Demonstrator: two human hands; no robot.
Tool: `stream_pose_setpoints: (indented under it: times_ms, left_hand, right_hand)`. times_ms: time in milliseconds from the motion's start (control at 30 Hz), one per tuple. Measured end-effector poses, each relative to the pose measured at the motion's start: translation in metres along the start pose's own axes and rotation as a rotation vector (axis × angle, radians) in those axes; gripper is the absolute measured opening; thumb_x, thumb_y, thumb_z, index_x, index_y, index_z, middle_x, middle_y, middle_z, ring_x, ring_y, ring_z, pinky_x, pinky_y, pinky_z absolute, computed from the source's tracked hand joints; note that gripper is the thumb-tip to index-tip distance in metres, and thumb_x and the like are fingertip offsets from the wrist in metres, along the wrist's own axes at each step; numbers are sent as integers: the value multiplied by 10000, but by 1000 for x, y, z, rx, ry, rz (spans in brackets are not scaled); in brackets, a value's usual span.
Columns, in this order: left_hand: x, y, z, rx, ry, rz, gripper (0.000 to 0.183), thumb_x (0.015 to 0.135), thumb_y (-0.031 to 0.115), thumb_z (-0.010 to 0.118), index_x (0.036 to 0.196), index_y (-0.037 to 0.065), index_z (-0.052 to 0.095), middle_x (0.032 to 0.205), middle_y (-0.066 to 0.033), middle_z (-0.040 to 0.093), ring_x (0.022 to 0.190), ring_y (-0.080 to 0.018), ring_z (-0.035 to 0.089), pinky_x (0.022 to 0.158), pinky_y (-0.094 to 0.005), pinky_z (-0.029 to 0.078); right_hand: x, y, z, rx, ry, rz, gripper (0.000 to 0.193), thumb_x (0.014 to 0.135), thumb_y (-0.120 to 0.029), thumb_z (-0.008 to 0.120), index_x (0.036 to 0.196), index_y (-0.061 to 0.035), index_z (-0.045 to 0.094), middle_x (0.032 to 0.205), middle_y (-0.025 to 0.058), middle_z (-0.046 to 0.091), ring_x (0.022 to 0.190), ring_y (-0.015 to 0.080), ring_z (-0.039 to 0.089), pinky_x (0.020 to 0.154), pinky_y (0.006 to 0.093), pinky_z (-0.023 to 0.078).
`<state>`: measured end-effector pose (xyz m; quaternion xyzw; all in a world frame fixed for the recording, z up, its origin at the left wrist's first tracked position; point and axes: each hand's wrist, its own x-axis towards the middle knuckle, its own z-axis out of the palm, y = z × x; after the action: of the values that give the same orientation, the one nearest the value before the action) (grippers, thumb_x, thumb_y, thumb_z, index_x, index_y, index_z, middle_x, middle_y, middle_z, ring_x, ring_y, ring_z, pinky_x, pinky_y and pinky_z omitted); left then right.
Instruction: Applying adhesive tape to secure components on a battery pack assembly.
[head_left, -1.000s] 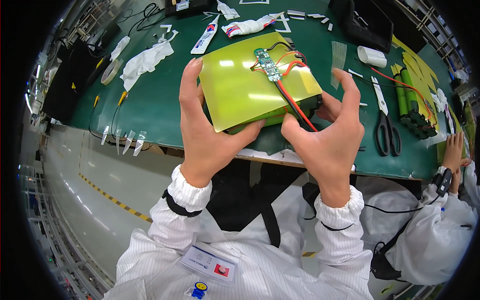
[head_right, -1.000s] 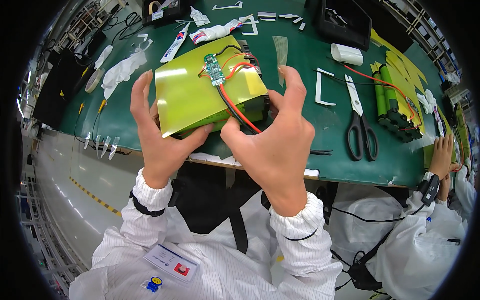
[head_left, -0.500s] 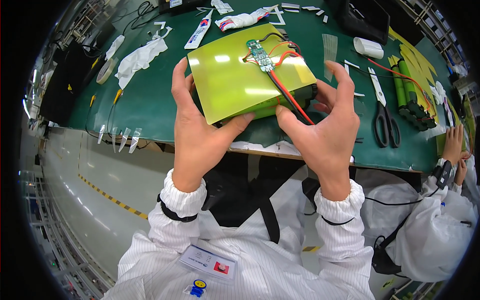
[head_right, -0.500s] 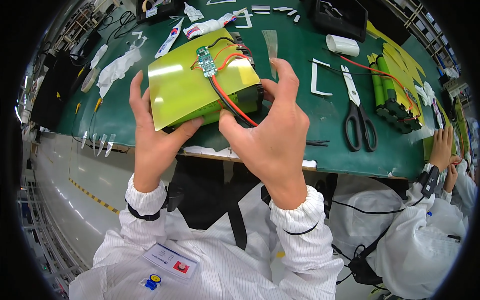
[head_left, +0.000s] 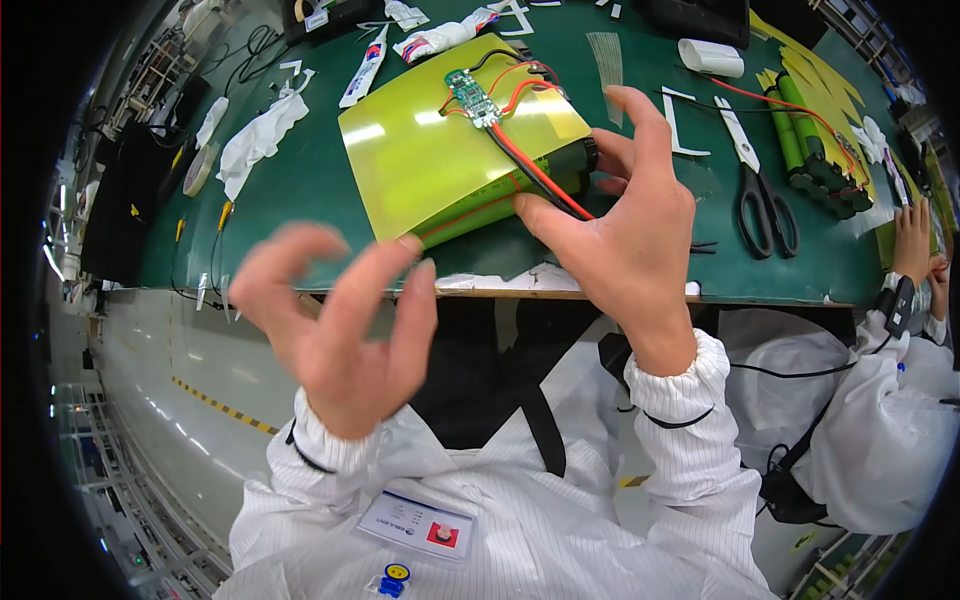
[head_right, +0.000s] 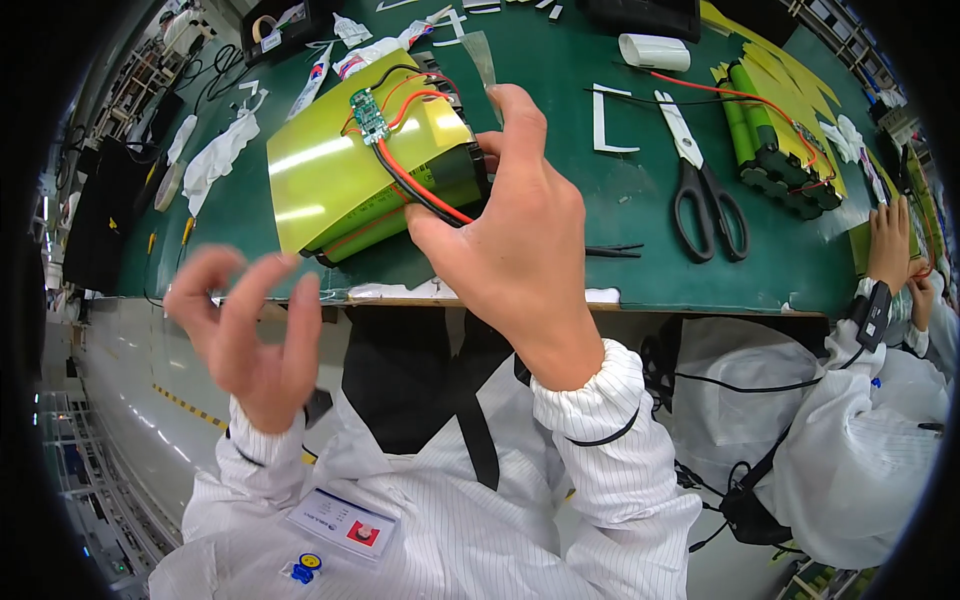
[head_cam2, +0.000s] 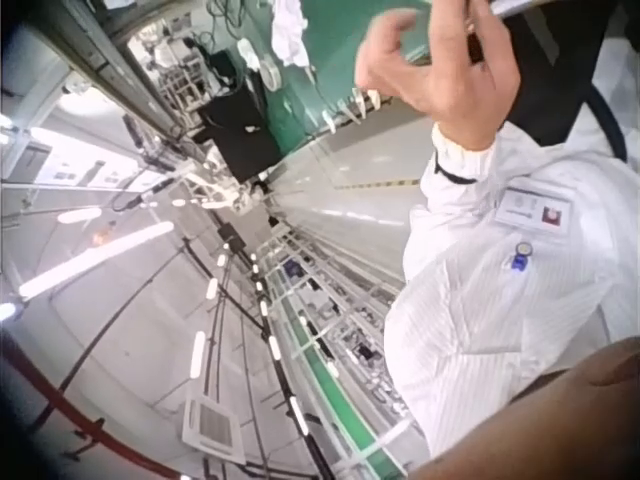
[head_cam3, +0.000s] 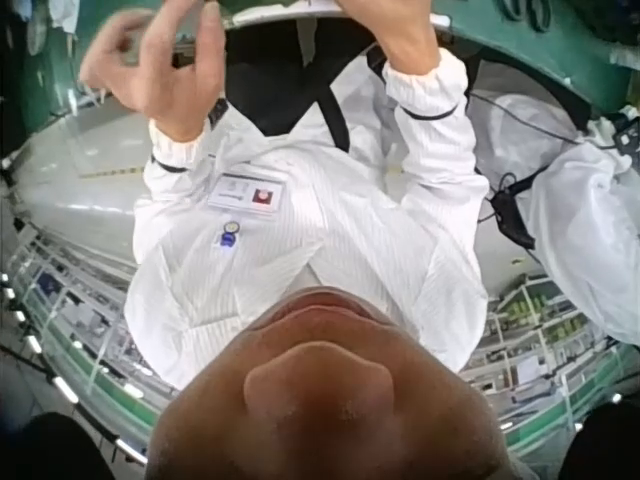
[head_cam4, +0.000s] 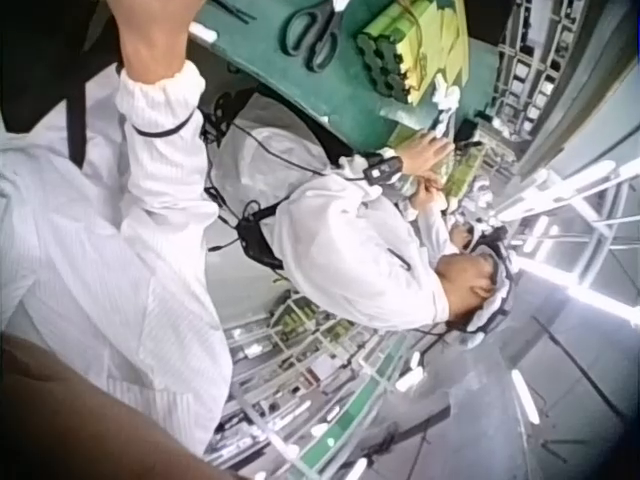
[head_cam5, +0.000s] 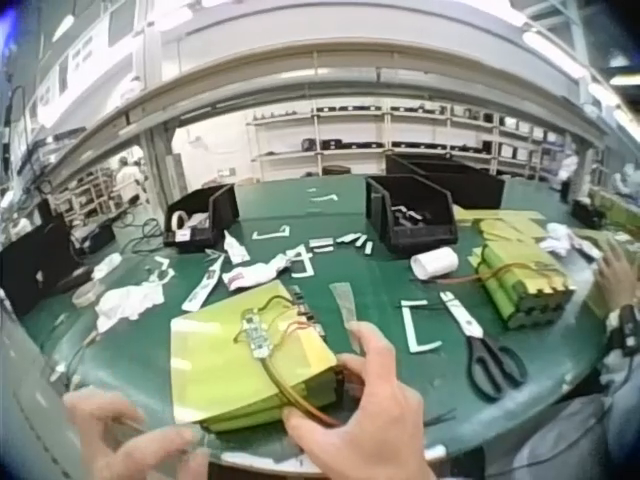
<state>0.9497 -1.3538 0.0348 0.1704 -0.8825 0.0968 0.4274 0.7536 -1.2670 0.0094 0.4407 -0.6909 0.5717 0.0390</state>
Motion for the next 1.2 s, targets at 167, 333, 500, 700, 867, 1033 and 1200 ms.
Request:
stream_pose_setpoints:
  times_ms: [167, 333, 500, 700, 867, 1033, 1200]
  left_hand:
    - [-12, 38, 4, -306, -613, -175, 727, 815, 221, 721, 1454, 12, 445, 490, 0, 468, 407, -206, 481, 423, -335, 383]
    - [-8, 45, 26, -154, -695, -219, 877, 834, 314, 715, 1513, -31, 280, 563, -91, 598, 474, -280, 605, 477, -372, 467]
    - [-10, 44, 30, -148, -630, -188, 859, 818, 329, 718, 1488, -38, 325, 523, -74, 587, 419, -246, 590, 425, -367, 470]
    - [-12, 39, 25, -162, -659, -210, 872, 821, 339, 724, 1503, -19, 315, 544, -75, 592, 443, -258, 594, 442, -362, 458]
    - [-14, 33, 29, -118, -617, -161, 850, 814, 346, 727, 1494, -1, 351, 505, -58, 574, 409, -237, 578, 408, -361, 445]
    - [-2, 32, 15, -212, -643, -180, 788, 790, 256, 767, 1460, 12, 429, 556, -51, 557, 458, -228, 553, 474, -339, 433]
    - [53, 3, -16, -97, -177, 104, 689, 629, 108, 841, 1274, 42, 609, 1015, -112, 608, 930, -291, 548, 810, -379, 448]
  right_hand:
    - [-2, 3, 3, -13, 35, -2, 788, 665, -100, 782, 1334, 13, 381, 961, 229, 680, 840, 354, 706, 736, 373, 565]
    - [-1, -2, 2, 1, 11, 43, 819, 647, -133, 823, 1340, -1, 408, 989, 207, 694, 867, 307, 705, 772, 354, 559]
    - [-1, -1, 5, 2, 15, 76, 840, 628, -159, 866, 1338, -18, 440, 1021, 181, 707, 907, 257, 704, 819, 337, 551]
    - [-1, 0, 6, -24, 35, 66, 853, 616, -157, 877, 1336, -21, 441, 1010, 173, 705, 891, 251, 701, 815, 337, 551]
    - [-1, -1, 7, -44, 35, 61, 871, 617, -157, 880, 1349, -21, 428, 1024, 176, 702, 884, 250, 700, 811, 331, 552]
    - [-3, 0, 9, -36, 47, 52, 880, 615, -156, 880, 1355, -22, 423, 1011, 183, 700, 877, 255, 699, 812, 327, 552]
    - [-2, 0, 6, -69, 43, 28, 895, 611, -153, 884, 1362, -24, 415, 1002, 192, 695, 876, 267, 701, 819, 327, 551]
